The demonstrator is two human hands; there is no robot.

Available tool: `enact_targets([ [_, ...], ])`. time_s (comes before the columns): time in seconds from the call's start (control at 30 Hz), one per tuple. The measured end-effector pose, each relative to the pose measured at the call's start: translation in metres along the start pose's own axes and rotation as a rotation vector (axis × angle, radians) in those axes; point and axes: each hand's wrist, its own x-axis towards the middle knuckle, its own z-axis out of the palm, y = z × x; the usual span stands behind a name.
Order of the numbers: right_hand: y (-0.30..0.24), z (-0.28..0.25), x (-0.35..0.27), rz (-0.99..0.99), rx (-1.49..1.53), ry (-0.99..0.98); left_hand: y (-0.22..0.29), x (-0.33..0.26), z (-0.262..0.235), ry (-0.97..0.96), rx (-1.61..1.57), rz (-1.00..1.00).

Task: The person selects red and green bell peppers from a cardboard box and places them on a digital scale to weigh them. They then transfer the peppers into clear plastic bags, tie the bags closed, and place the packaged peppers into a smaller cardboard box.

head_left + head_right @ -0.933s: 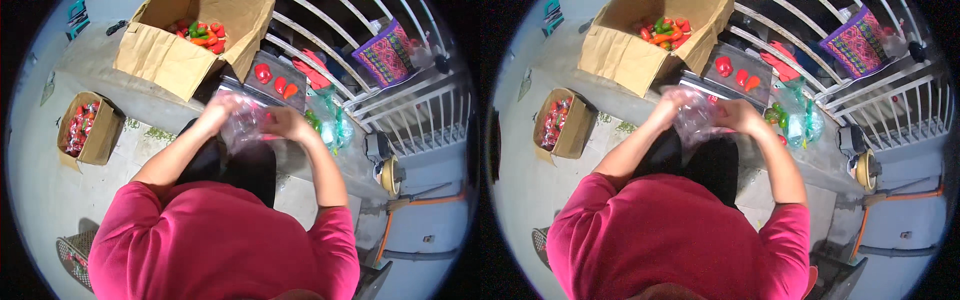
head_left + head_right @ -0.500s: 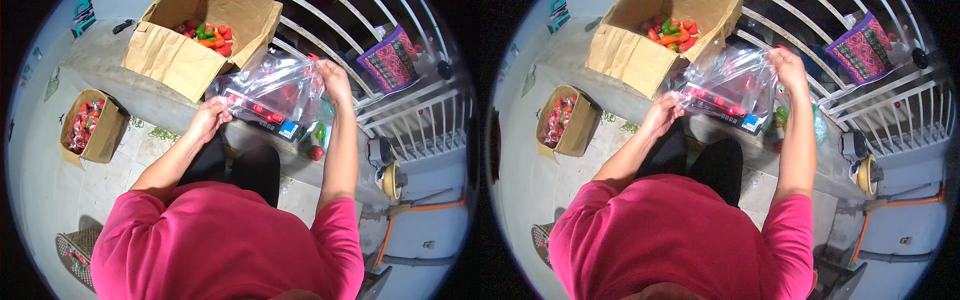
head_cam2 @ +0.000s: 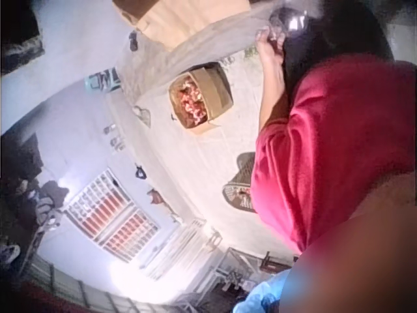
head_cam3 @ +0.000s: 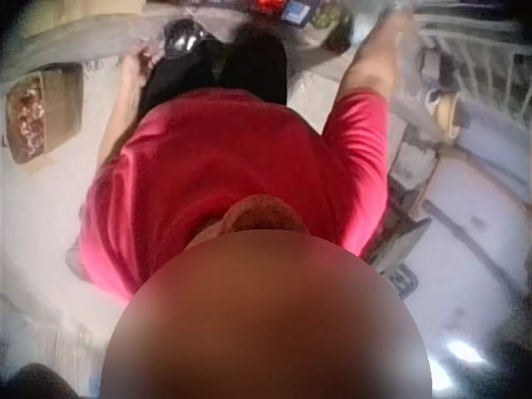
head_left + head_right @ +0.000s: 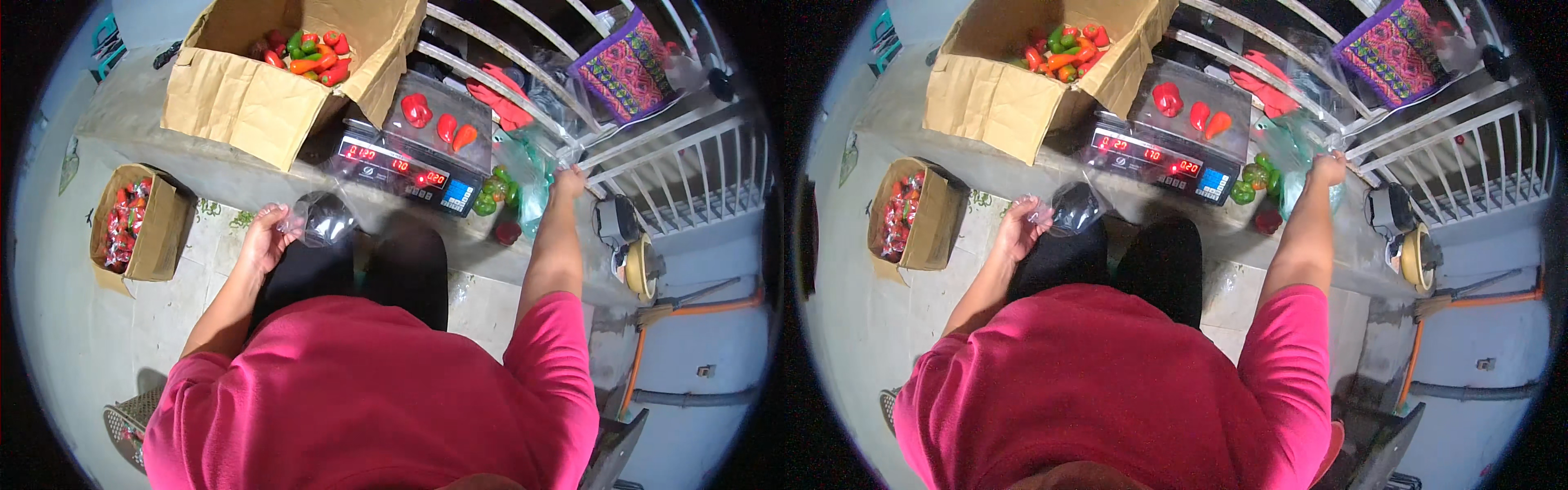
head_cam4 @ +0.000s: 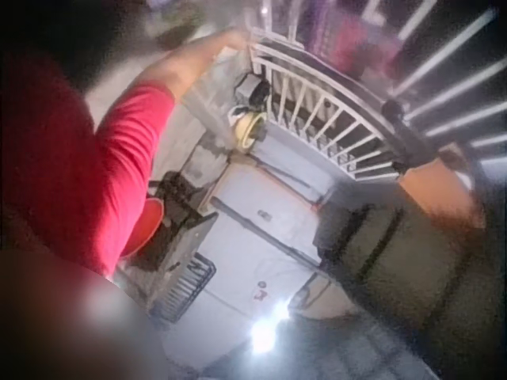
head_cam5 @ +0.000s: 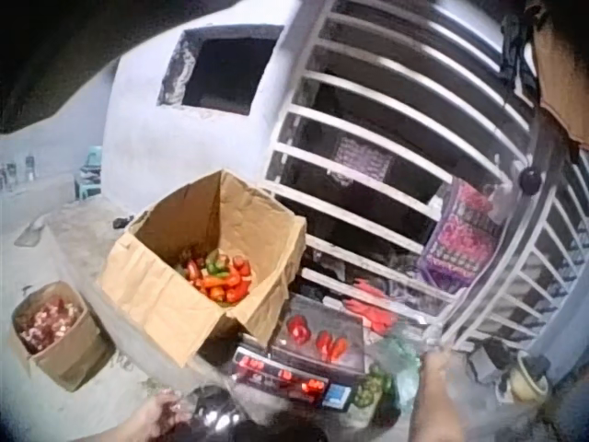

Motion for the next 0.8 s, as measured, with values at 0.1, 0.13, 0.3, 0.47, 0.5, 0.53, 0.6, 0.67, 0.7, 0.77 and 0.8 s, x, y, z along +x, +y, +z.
enact_targets([
  [0.1, 0.034, 0.005, 0.006, -0.378, -0.690, 0.141, -0.004, 0.007, -0.003, -0.090, -0.003, -0.003],
  [0.13, 0.035, 0.014, -0.014, -0.436, -0.731, 0.104, -0.002, 0.004, -0.001, -0.084, 0.002, 0.006],
  [0.3, 0.071, 0.026, -0.031, -0.550, -0.949, -0.479, 0.007, -0.006, 0.017, -0.110, 0.002, -0.004],
  [0.47, 0.044, 0.036, -0.091, -0.294, -1.172, -0.594, 0.014, -0.011, 0.022, -0.233, -0.087, -0.004],
  [0.5, 0.037, 0.032, -0.099, -0.266, -1.086, -0.474, 0.016, -0.013, 0.023, -0.266, -0.120, 0.002],
  [0.53, 0.019, 0.024, -0.116, -0.336, -0.994, -0.392, 0.015, -0.014, 0.019, -0.314, -0.140, 0.017],
  [0.6, 0.011, 0.010, -0.135, -0.514, -0.782, -0.398, 0.017, -0.021, 0.026, -0.316, -0.161, 0.016],
  [0.67, 0.002, -0.001, -0.167, -0.739, -0.527, -0.512, 0.019, -0.030, 0.034, -0.403, -0.185, 0.006],
  [0.7, -0.003, -0.002, -0.194, -0.870, -0.369, -0.631, 0.020, -0.035, 0.037, -0.480, -0.195, 0.000],
  [0.77, -0.014, -0.001, -0.247, -0.765, -0.025, -1.010, 0.024, -0.044, 0.045, -0.617, -0.232, -0.029],
  [0.8, -0.006, 0.002, -0.265, -0.499, 0.109, -1.187, 0.028, -0.051, 0.052, -0.675, -0.258, -0.050],
])
